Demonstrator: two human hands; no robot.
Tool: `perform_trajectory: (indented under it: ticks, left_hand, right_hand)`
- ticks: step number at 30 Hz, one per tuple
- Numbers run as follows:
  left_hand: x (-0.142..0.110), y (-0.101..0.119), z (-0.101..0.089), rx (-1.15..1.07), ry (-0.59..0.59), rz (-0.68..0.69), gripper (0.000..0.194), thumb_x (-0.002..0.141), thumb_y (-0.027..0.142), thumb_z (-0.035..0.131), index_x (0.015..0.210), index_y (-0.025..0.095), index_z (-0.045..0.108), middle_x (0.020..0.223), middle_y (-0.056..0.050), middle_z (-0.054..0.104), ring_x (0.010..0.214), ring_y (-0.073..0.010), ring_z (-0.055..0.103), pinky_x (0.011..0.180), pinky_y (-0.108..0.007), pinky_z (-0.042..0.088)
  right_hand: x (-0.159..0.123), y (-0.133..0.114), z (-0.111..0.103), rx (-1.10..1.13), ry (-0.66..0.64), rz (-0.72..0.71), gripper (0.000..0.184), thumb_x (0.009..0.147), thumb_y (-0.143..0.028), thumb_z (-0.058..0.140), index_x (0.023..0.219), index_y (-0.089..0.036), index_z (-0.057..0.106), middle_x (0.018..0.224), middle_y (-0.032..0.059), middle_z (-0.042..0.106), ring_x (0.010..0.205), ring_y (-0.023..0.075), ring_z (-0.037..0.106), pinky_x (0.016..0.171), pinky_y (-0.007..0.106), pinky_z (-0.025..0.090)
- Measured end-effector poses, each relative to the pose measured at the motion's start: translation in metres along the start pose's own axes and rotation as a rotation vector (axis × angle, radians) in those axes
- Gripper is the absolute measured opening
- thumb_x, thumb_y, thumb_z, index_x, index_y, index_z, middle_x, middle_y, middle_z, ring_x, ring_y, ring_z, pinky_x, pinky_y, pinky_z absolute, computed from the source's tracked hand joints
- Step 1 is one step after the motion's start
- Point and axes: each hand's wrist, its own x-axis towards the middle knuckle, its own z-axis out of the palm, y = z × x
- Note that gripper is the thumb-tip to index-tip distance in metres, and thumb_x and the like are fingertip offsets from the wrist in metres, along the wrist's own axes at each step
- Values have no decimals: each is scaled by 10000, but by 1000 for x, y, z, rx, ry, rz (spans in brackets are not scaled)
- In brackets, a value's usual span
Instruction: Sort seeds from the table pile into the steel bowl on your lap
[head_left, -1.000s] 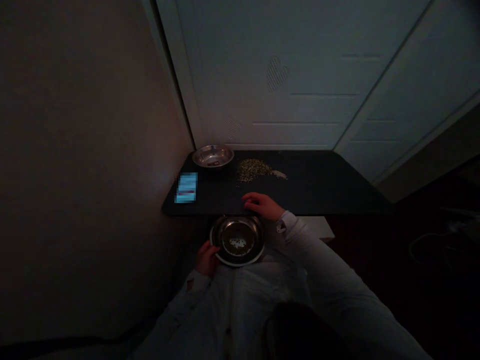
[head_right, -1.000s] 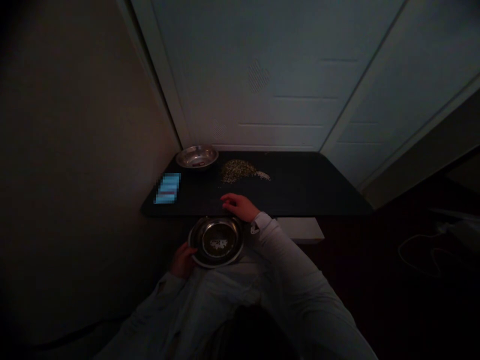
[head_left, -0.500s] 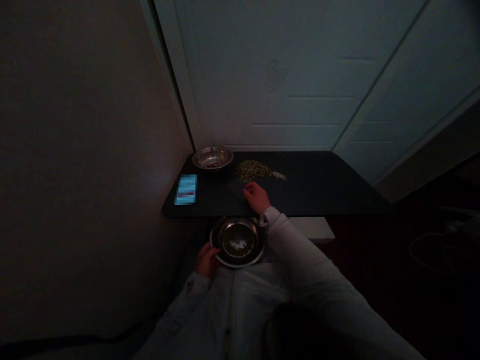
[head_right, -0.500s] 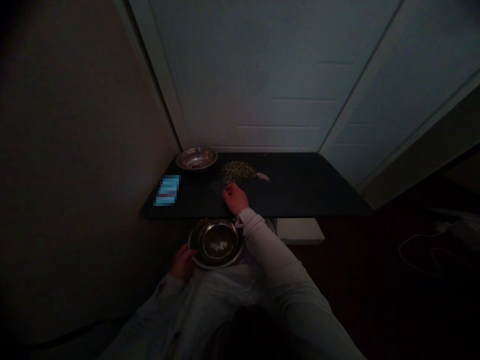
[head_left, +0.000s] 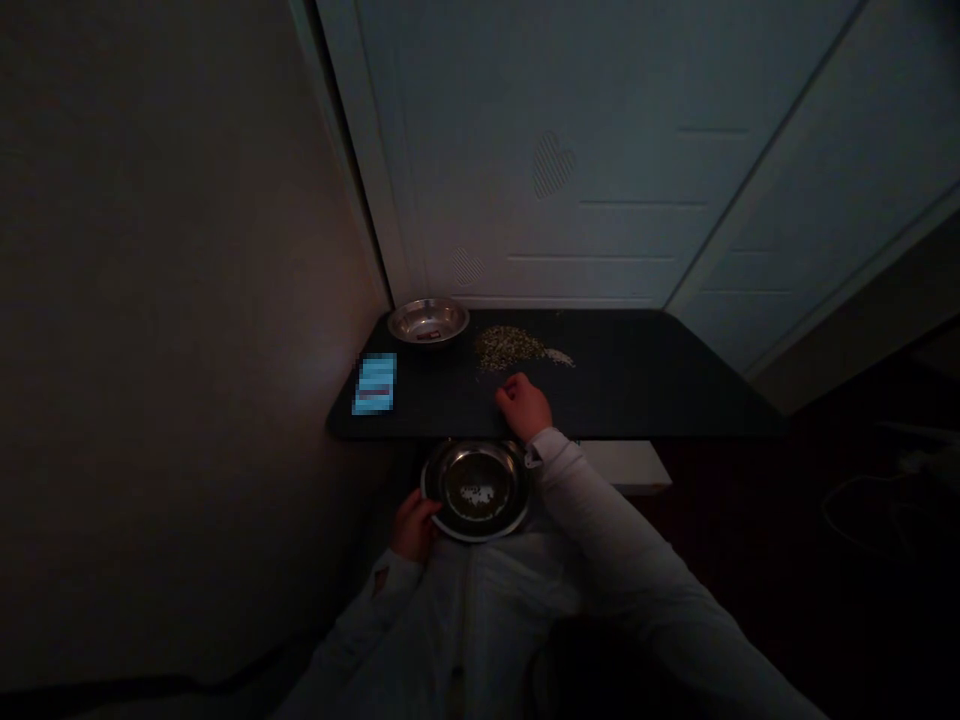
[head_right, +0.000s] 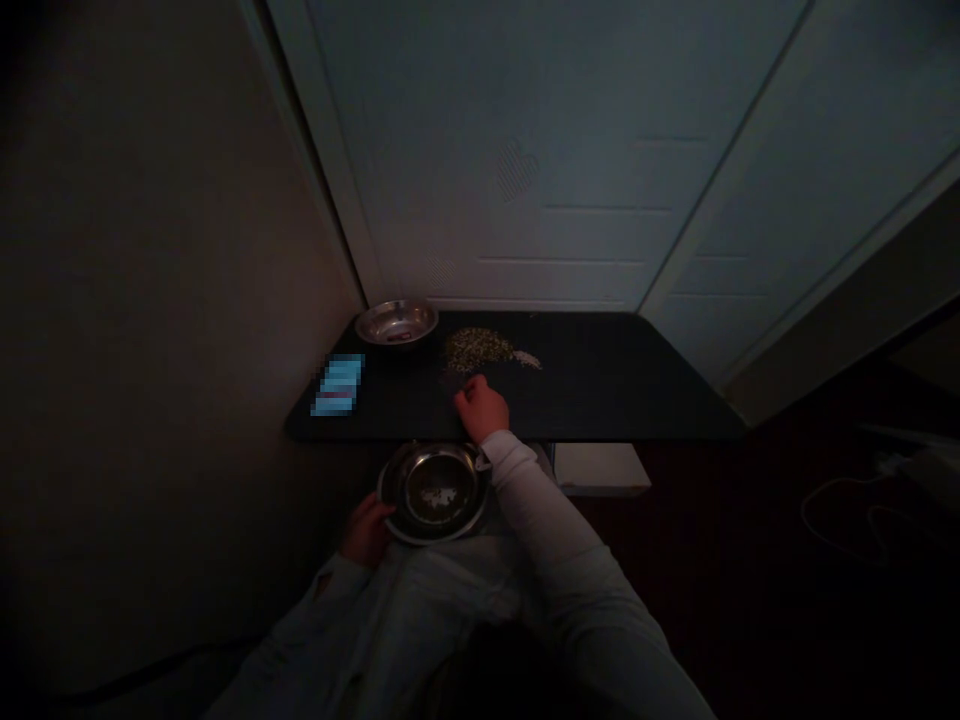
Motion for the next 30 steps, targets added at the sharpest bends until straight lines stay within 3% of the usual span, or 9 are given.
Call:
perform_trajectory:
  ticks: [18,30]
  left_hand:
    - [4,0,-3,-6,-5,0,257,441,106,576,692,162,583,492,38,578,445,-105,520,414,-210,347]
    - [9,-2,-8,-3,-21,3,239,440,107,580,674,155,577,453,50,552,409,-87,491,384,-195,312]
  right_hand:
    - [1,26,-19,-43,35,30,162,701,-319,418,786,-187,458,667,27,582,611,134,515,520,226,309]
    - [23,66,-49,-153,86,59,192,690,-319,426,807,-180,486,698,42,581,627,146,521,544,241,338]
